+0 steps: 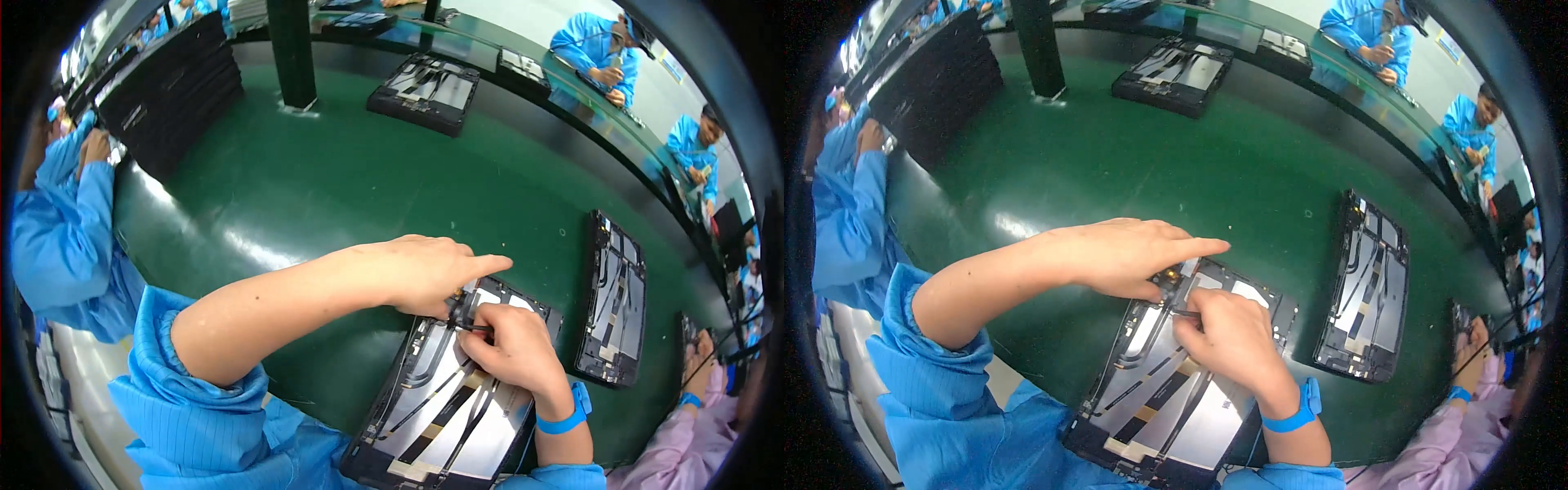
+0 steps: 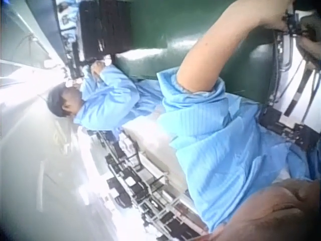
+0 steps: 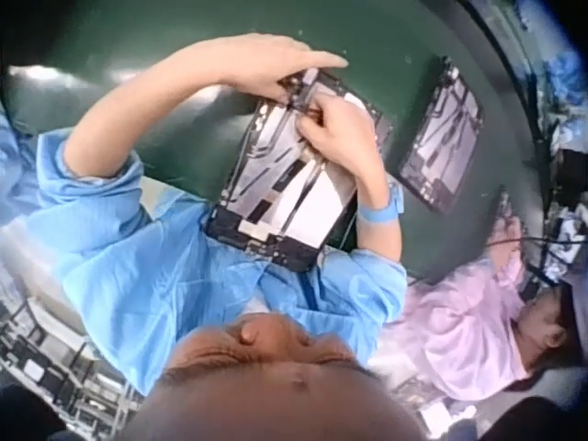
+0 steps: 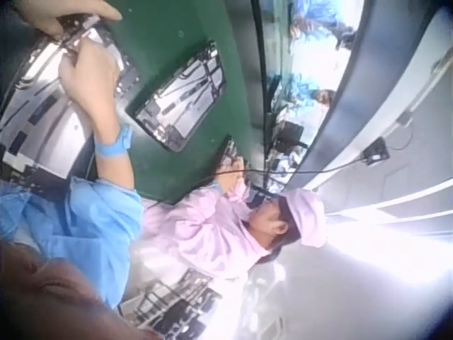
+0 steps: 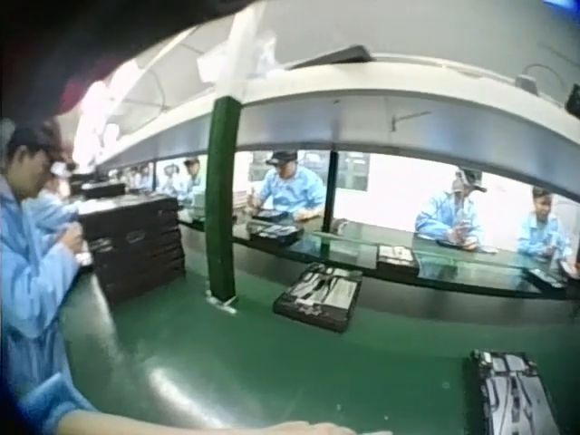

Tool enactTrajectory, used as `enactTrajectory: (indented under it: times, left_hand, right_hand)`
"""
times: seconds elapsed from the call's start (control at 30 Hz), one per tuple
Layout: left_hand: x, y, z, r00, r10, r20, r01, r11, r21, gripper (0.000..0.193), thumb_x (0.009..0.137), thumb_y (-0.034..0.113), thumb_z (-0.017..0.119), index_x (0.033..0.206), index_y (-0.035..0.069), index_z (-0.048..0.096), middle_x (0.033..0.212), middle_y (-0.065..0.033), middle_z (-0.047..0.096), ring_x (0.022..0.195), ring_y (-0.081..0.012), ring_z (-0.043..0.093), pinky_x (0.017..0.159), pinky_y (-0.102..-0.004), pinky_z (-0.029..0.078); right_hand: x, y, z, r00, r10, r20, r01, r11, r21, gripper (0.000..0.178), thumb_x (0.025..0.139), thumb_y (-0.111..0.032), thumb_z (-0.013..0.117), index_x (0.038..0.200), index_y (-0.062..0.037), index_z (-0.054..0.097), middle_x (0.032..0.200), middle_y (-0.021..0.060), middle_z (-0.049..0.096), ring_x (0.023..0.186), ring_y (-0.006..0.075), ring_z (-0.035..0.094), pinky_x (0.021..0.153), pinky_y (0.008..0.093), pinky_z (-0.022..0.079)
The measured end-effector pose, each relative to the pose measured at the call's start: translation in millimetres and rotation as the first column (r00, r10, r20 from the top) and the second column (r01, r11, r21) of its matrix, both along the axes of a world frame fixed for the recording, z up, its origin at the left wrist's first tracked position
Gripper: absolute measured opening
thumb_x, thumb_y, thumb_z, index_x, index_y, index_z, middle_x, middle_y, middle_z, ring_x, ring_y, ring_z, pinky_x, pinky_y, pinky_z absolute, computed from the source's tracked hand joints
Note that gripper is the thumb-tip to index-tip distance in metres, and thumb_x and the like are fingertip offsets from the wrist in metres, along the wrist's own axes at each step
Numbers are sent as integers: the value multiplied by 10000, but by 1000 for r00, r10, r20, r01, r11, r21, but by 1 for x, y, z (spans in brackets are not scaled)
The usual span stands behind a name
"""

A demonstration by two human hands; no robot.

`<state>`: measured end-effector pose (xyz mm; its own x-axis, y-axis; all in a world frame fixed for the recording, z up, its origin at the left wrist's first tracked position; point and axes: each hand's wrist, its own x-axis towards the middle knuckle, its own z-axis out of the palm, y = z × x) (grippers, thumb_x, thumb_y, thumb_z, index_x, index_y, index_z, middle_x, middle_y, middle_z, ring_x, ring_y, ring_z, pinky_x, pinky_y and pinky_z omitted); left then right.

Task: The person assembles internal components into a tablet housing, placing a circuit board, battery pack, and internal cables using tweezers.

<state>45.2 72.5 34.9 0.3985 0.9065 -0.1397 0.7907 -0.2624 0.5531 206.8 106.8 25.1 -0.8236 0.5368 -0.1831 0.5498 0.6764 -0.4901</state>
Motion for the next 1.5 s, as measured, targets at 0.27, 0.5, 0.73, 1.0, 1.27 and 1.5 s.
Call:
enactTrajectory:
  times: [0.27,0.5,0.73,1.0,1.27,1.5]
  left_hand:
    - [12,2,7,954,-39,-298,1,992,-128,661,673,82,559,1246,127,233,1000,-167,490,913,-289,500,734,-375,428]
    - [20,4,11,933,-43,-358,-16,987,-160,633,692,80,525,1251,133,231,999,-169,484,925,-280,490,760,-368,416]
    - [25,-4,10,898,-10,-439,-1,1000,-25,669,645,123,601,1227,133,271,957,-138,496,892,-265,506,725,-356,424]
    - [65,-58,5,915,382,-133,-380,924,43,401,689,302,578,862,-36,451,796,-148,514,790,-257,518,658,-358,400]
    - [113,-60,-13,769,574,-281,-574,814,90,615,634,488,573,878,-54,413,876,-159,423,843,-252,395,706,-358,285]
    - [126,-50,-13,677,679,-283,-717,695,-51,486,633,336,554,904,-40,409,919,-178,406,898,-300,387,779,-391,293]
  right_hand:
    - [2,-5,1,995,-99,-16,99,994,42,198,638,-208,560,593,-21,515,579,128,530,546,274,531,493,346,401]
    - [31,4,0,951,-245,-189,236,969,-69,169,666,-169,594,633,-18,526,549,102,533,502,208,537,474,275,402]
    - [58,12,-12,906,-356,-230,338,934,-116,184,673,-170,581,624,-10,506,527,108,520,485,216,523,462,294,390]
    - [60,15,-15,931,-260,-255,262,965,-28,217,693,-218,534,639,-9,508,542,151,519,546,311,525,505,380,397]
    - [64,17,-18,929,-230,-291,237,971,-10,210,683,-206,519,659,2,518,568,165,530,579,326,531,532,395,406]
    - [64,21,-30,898,-175,-403,210,977,43,226,663,-207,551,599,-2,481,507,128,497,469,249,509,454,309,385]
